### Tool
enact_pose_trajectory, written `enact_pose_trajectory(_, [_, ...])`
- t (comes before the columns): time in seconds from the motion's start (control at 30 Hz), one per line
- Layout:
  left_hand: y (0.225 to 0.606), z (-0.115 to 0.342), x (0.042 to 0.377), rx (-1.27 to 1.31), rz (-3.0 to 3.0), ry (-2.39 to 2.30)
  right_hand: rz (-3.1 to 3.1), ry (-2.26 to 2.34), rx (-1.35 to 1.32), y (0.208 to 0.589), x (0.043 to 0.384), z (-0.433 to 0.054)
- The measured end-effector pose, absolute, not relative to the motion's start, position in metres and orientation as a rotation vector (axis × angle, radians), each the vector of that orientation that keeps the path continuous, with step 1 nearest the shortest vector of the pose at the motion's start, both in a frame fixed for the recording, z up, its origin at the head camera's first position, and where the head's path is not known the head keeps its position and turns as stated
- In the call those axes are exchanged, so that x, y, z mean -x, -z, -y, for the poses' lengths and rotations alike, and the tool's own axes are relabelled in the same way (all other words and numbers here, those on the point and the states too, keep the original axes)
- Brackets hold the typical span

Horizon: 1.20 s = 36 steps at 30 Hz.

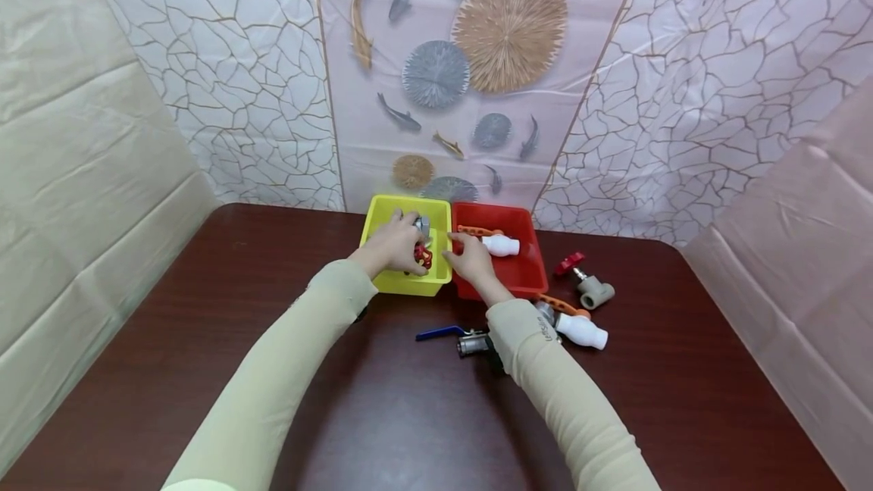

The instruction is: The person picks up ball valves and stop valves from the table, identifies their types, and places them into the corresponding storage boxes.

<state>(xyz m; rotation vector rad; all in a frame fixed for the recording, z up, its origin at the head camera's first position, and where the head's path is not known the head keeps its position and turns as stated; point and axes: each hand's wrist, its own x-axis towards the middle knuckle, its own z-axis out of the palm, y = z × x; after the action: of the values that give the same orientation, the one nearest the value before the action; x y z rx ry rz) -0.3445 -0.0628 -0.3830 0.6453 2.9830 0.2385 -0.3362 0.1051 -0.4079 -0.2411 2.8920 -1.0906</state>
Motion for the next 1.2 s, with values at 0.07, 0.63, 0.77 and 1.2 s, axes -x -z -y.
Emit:
enact_pose_trajectory(0.07, [0.384,0.060,0.345,-0.650,-2.980,-0.247,-2.894,1.102,0.236,0.408,0.336,-0.105])
enact_pose_trajectory(0.63, [0.393,0.047,0.355,-0.782,-2.951,0.035,-2.884,1.133,0.227,0.408,0.333,-0.106])
enact_pose_trajectory(0.77, [0.394,0.046,0.356,-0.792,-2.944,0.047,-2.894,1.141,0.230,0.408,0.334,-0.106])
enact_pose_trajectory(1.2, [0.402,0.044,0.360,-0.900,-2.877,0.143,-2.896,1.168,0.235,0.408,0.332,-0.104])
